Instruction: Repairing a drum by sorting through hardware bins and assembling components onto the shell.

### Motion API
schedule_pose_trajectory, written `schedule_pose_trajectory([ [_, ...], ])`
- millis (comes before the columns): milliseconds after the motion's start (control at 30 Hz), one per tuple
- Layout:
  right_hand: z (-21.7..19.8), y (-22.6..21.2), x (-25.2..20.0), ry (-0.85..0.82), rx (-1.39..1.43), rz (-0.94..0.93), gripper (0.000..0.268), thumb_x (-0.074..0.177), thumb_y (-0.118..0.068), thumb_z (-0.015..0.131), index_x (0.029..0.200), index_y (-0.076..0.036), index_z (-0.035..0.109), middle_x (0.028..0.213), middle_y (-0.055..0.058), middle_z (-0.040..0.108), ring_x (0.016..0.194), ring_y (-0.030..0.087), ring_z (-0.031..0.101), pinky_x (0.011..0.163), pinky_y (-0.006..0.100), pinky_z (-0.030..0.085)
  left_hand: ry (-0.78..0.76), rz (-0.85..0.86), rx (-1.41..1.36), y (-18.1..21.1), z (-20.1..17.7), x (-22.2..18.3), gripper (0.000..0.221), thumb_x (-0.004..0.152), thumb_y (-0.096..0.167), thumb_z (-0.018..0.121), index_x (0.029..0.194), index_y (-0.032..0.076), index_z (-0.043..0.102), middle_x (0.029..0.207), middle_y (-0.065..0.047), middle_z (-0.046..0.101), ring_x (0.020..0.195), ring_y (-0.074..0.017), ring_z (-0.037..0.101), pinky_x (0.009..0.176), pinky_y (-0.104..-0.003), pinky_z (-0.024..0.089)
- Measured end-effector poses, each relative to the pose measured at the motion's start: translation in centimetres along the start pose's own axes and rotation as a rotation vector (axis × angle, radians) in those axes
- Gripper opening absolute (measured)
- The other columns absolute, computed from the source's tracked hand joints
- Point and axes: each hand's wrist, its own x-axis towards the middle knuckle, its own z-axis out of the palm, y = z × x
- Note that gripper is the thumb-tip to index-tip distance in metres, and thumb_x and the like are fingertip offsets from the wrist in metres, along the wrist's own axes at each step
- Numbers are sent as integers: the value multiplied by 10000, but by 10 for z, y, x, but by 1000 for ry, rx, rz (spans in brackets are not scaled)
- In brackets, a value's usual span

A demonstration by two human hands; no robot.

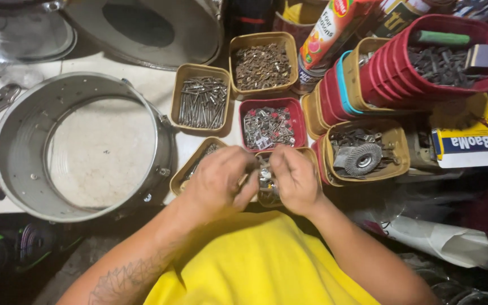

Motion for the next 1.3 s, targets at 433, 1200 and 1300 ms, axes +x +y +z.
schedule_pose_trajectory([
  [433,66,29,33,8,-41,196,452,1106,-266,469,698,-86,542,489,143,509,502,245,513,506,432,453,151,-253,279,-44,-16,-34,281,1031,209,563,801,51,603,622,-127,526,608,-386,632,551,-453,528],
  [1200,180,97,16,-970,-957,-31,275,824,-275,670,1039,-156,792,958,77,729,879,321,755,777,457,602,321,-1406,128,-46,-77,-176,308,925,457,715,860,163,781,802,-133,747,916,-346,732,806,-478,529],
  [1300,176,99,28,-1052,-980,40,315,840,-324,687,1099,-160,759,981,94,739,916,342,756,784,503,611,315,-1410,144,-32,-85,-174,300,920,440,725,868,150,784,845,-147,757,955,-373,727,829,-493,533],
])
